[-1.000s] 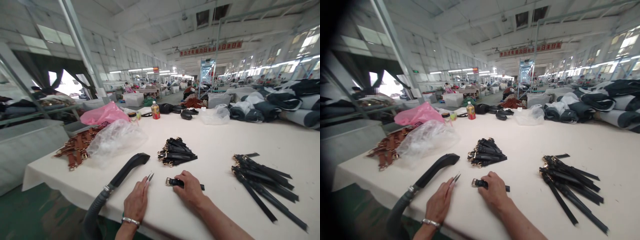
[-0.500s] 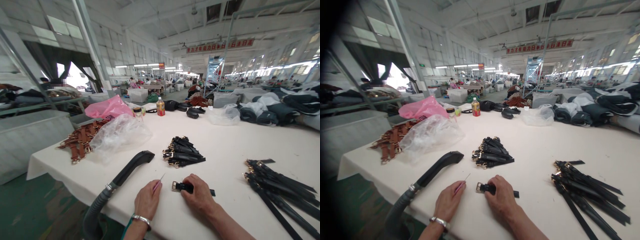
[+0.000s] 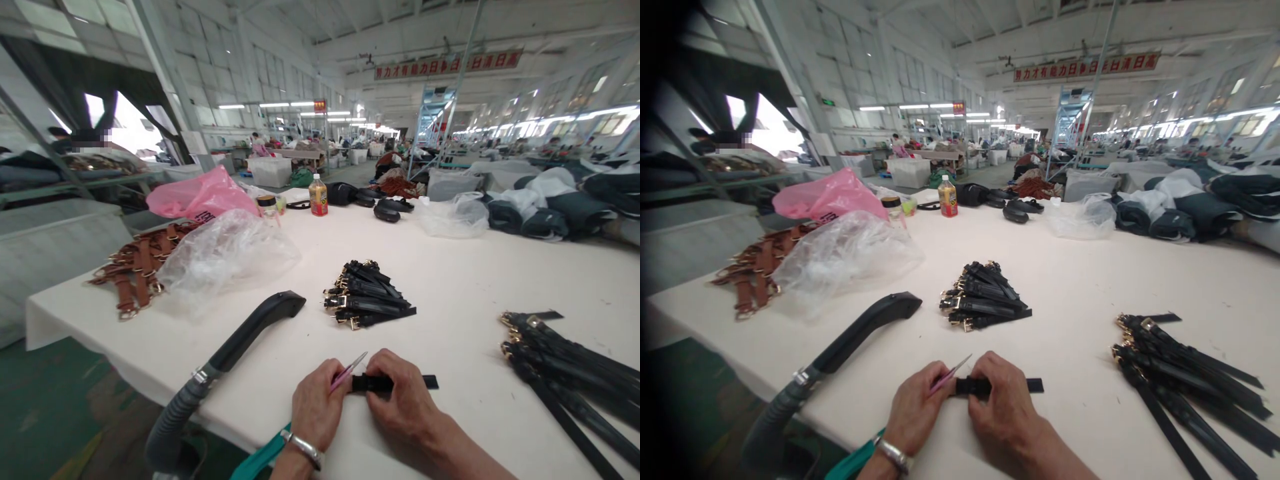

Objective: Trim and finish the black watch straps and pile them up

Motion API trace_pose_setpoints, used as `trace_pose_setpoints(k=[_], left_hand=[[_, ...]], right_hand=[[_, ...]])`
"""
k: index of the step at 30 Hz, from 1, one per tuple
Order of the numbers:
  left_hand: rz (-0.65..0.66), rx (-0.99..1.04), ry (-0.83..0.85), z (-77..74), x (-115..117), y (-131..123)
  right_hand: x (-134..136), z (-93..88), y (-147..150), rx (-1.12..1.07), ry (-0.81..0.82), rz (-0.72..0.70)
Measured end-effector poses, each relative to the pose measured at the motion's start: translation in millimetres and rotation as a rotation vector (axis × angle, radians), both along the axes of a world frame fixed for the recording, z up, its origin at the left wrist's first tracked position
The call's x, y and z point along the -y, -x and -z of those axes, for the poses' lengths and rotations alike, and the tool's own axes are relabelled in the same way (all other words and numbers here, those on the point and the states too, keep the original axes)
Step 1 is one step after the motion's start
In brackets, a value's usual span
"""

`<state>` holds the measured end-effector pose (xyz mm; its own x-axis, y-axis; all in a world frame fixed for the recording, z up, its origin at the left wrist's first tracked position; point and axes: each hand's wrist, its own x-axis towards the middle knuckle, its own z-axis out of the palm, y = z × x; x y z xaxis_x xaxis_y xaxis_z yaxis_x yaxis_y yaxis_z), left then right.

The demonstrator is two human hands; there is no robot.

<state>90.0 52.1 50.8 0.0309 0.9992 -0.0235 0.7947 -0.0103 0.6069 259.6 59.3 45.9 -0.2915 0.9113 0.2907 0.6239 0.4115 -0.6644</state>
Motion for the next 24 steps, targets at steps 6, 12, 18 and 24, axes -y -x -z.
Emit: trace_pose_setpoints(k=[6,12,18,24], left_hand=[[-0.026,0.04,-0.02,1.1,-3,0],[0.023,0.122,-0.071,-1.7,-2,4],[0.064,0.22,-0.122,-1.4,-1,7],[0.092,0.259,-0.132,-0.6,0,6]], right_hand=[[0,1.6,-4,-0.004,0.008,-0.005],[1,-2.4,-1,0.055,0.014,0.043],[-3,-8.9,-6,0.025,0.147,0.087],[-7,-22.4,-12,0.223,0.225,0.07]])
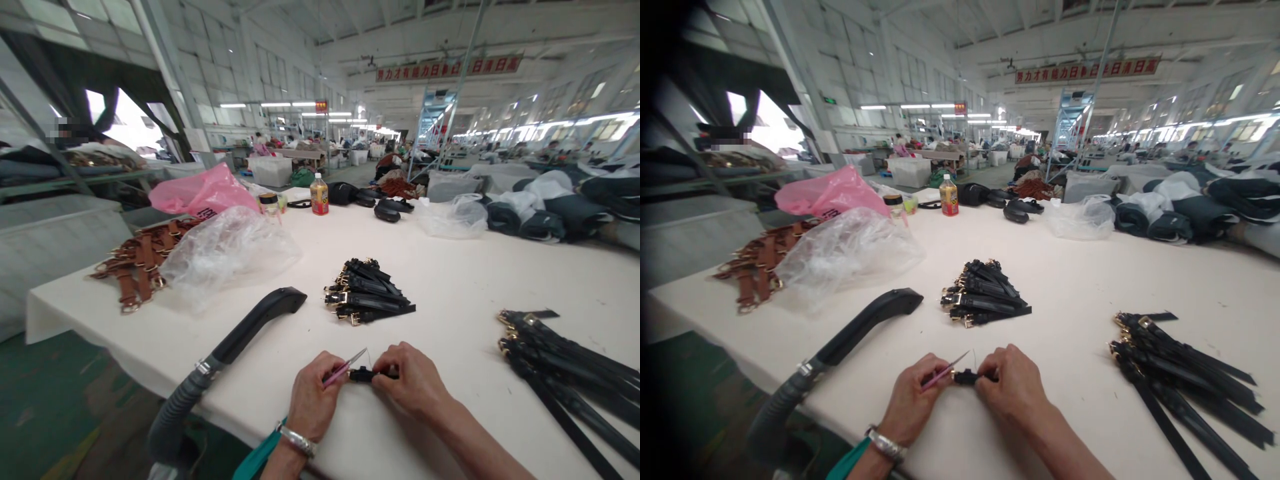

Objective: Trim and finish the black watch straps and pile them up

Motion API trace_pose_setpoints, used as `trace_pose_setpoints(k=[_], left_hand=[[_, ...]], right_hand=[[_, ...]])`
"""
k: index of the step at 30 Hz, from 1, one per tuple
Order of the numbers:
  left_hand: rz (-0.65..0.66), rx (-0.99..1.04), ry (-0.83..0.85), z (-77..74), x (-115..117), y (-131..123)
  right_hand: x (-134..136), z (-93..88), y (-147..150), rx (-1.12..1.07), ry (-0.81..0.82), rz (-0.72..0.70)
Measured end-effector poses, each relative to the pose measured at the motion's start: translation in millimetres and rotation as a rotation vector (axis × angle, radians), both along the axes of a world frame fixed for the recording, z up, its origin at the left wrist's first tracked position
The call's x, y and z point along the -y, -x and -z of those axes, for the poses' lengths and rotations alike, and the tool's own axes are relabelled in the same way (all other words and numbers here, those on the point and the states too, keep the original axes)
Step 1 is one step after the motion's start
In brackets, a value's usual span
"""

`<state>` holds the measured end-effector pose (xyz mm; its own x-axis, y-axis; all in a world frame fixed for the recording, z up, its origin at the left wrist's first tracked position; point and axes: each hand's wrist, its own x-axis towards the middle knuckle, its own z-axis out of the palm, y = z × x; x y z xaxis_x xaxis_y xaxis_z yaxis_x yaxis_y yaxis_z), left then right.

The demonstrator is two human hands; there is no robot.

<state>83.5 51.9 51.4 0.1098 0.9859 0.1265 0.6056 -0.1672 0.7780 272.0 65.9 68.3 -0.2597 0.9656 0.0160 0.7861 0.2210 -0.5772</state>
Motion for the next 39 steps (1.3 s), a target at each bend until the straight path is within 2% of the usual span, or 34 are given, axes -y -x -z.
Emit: trace_pose_setpoints(k=[9,12,17,20,26,29,35,39], left_hand=[[0.012,-0.023,0.037,-7.2,9,-2],[0.006,-0.03,0.07,-11.0,14,1],[-0.121,-0.006,0.194,-23.7,36,6],[-0.142,-0.061,0.185,-26.6,53,4],[-0.025,-0.422,0.055,-16.4,69,-10],[-0.05,-0.513,-0.001,-9.1,69,-18],[-0.114,-0.545,-0.032,9.0,70,-26],[-0.141,-0.562,-0.032,15.7,71,-29]], right_hand=[[12,13.2,12,-0.109,0.027,0.057],[17,14.6,13,-0.129,0.024,0.035],[20,11.7,11,-0.144,0.006,-0.003],[18,11.8,8,-0.174,-0.004,-0.022],[13,16.4,4,-0.301,0.124,-0.077],[14,15.3,3,-0.347,0.169,-0.09],[15,14.4,5,-0.248,-0.014,-0.115],[14,18.9,6,-0.203,-0.045,-0.13]])
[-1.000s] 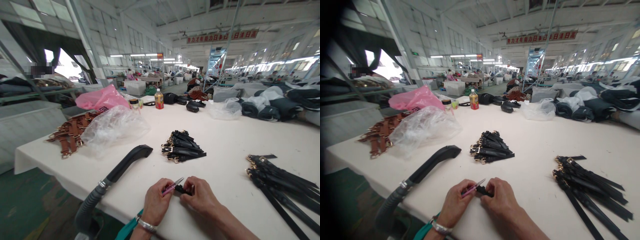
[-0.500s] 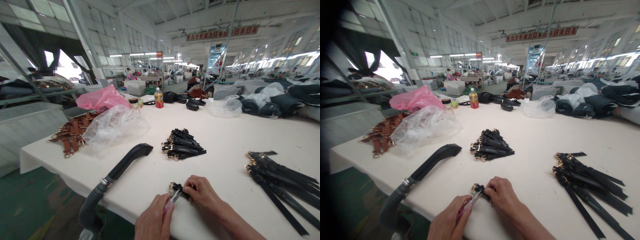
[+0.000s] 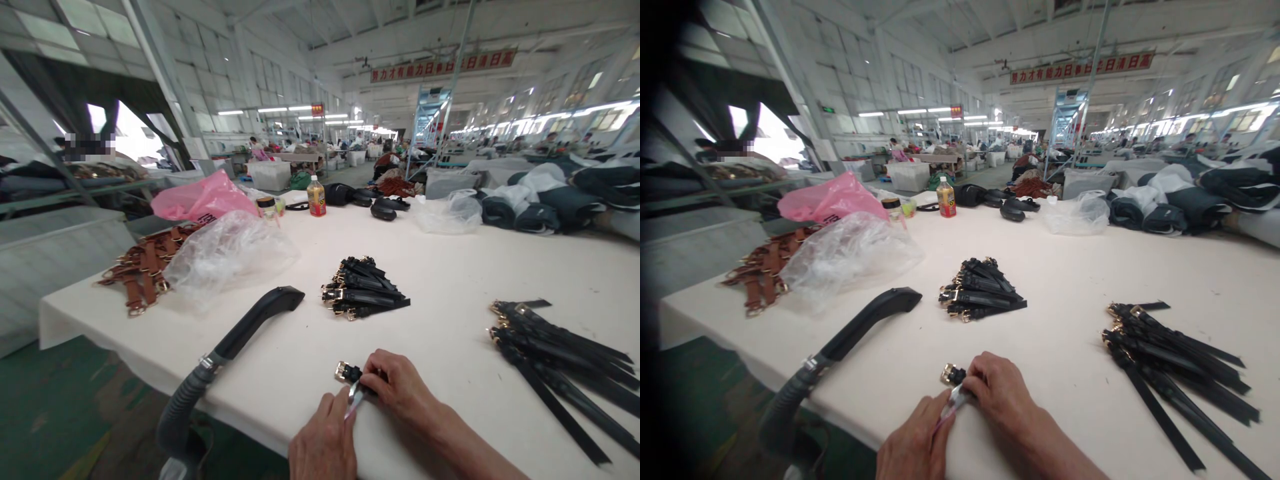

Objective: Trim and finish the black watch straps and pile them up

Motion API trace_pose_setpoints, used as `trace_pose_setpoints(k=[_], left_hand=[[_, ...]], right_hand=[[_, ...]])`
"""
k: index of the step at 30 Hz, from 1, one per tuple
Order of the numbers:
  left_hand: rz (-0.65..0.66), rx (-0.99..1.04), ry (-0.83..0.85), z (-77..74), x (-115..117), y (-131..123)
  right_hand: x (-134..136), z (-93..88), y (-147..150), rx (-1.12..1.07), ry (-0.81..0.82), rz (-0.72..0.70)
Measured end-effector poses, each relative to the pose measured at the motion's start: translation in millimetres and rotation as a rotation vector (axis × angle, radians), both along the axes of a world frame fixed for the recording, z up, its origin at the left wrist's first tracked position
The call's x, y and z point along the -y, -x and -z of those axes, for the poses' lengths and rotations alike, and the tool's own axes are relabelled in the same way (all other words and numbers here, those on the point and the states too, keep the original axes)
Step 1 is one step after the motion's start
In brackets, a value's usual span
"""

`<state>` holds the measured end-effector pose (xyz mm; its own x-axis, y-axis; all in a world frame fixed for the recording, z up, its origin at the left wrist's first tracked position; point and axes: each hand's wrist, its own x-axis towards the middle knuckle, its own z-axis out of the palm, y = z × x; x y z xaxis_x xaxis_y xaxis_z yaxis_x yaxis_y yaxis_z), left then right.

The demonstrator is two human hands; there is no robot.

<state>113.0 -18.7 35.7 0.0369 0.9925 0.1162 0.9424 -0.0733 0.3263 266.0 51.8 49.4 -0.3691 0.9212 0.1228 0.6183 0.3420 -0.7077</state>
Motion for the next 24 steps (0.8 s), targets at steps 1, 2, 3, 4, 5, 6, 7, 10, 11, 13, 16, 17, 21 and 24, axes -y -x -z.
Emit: trace_pose_setpoints(k=[1,2,3,4,5,6,7,10,11,13,16,17,21,24], left_hand=[[0.0,-0.006,-0.008,0.8,0,-1],[0.004,-0.008,-0.017,1.4,-1,-1],[0.012,-0.005,-0.026,1.9,-1,-1],[0.02,0.002,-0.035,2.3,-1,-1],[0.026,0.012,-0.041,2.4,-1,-1],[0.031,0.026,-0.044,2.3,-1,-1],[0.035,0.045,-0.044,1.7,-1,0],[0.046,0.118,-0.024,-4.2,-1,1],[0.047,0.142,-0.01,-7.5,-1,1],[0.039,0.179,0.035,-15.4,-1,1],[0.029,0.192,0.11,-26.3,-1,1],[0.03,0.189,0.127,-28.6,-1,1],[0.028,0.163,0.156,-31.4,-1,0],[0.033,0.131,0.146,-30.6,-1,0]], right_hand=[[0,0.8,0,0.01,-0.001,0.0],[1,1.4,1,0.02,-0.001,0.003],[1,1.5,1,0.03,-0.001,0.006],[2,1.4,1,0.038,-0.001,0.009],[3,1.1,2,0.045,0.0,0.011],[3,0.6,2,0.05,0.002,0.011],[4,0.0,2,0.055,0.005,0.009],[4,-1.5,3,0.066,0.02,0.006],[4,-1.8,3,0.069,0.026,0.008],[4,-2.5,3,0.075,0.034,0.012],[4,-3.0,3,0.079,0.032,0.02],[4,-3.0,3,0.077,0.03,0.021],[4,-2.1,4,0.067,0.026,0.022],[5,-2.3,4,0.075,0.029,0.026]])
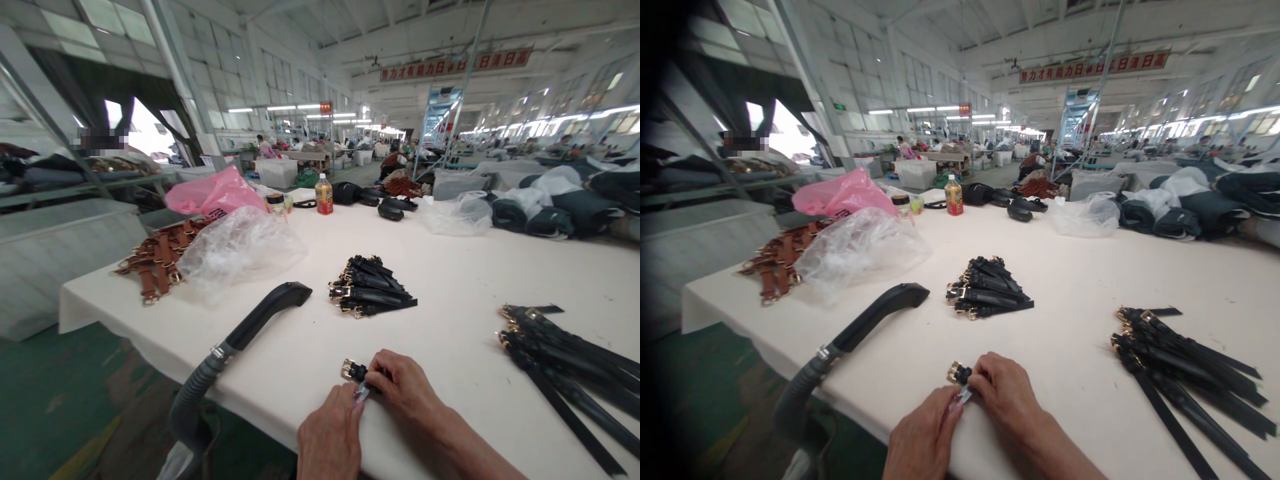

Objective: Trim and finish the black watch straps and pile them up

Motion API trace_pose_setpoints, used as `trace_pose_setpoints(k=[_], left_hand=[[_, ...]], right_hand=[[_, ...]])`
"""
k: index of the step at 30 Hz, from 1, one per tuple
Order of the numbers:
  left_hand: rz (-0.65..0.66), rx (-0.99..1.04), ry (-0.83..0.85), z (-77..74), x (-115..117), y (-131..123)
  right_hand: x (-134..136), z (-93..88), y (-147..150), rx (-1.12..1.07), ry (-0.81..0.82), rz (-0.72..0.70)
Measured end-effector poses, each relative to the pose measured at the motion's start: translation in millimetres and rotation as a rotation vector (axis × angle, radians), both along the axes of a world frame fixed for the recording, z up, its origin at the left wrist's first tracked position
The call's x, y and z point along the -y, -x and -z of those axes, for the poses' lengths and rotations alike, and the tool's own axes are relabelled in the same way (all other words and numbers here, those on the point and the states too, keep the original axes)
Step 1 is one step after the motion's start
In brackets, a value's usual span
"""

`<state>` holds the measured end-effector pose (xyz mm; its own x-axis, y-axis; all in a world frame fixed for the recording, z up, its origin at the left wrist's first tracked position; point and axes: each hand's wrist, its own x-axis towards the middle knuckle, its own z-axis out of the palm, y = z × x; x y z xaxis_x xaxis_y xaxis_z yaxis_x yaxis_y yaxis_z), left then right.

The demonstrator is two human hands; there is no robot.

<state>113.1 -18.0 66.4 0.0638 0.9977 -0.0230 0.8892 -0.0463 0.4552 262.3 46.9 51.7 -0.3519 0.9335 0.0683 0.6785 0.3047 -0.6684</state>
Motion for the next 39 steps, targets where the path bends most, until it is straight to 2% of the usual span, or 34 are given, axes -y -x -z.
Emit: trace_pose_setpoints(k=[8,12,15,18,20,22,24,29,34,39], left_hand=[[0.012,-0.12,-0.043,7.9,0,-1],[0.064,-0.027,-0.077,7.4,4,5],[0.098,0.093,-0.102,1.2,6,19],[0.041,0.143,-0.077,-5.2,5,36],[0.004,0.123,-0.077,-7.3,3,46],[0.003,0.078,-0.085,-7.8,0,50],[0.027,0.036,-0.082,-7.8,-3,51],[0.072,-0.005,-0.08,-7.7,-9,43],[0.101,0.004,-0.088,-6.0,-11,43],[0.116,0.016,-0.09,-4.0,-14,45]], right_hand=[[3,-4.5,2,-0.008,0.037,0.008],[1,-10.2,-1,-0.076,0.119,0.006],[-1,-19.2,-12,-0.158,0.262,-0.089],[-1,-27.2,-22,-0.16,0.445,-0.267],[-1,-28.4,-21,-0.126,0.387,-0.188],[-1,-26.0,-15,-0.055,0.189,0.009],[-1,-21.7,-7,0.047,0.028,0.11],[1,-12.7,6,0.165,-0.046,0.04],[3,-6.1,9,0.121,-0.059,-0.001],[1,-2.5,10,0.082,-0.001,0.036]])
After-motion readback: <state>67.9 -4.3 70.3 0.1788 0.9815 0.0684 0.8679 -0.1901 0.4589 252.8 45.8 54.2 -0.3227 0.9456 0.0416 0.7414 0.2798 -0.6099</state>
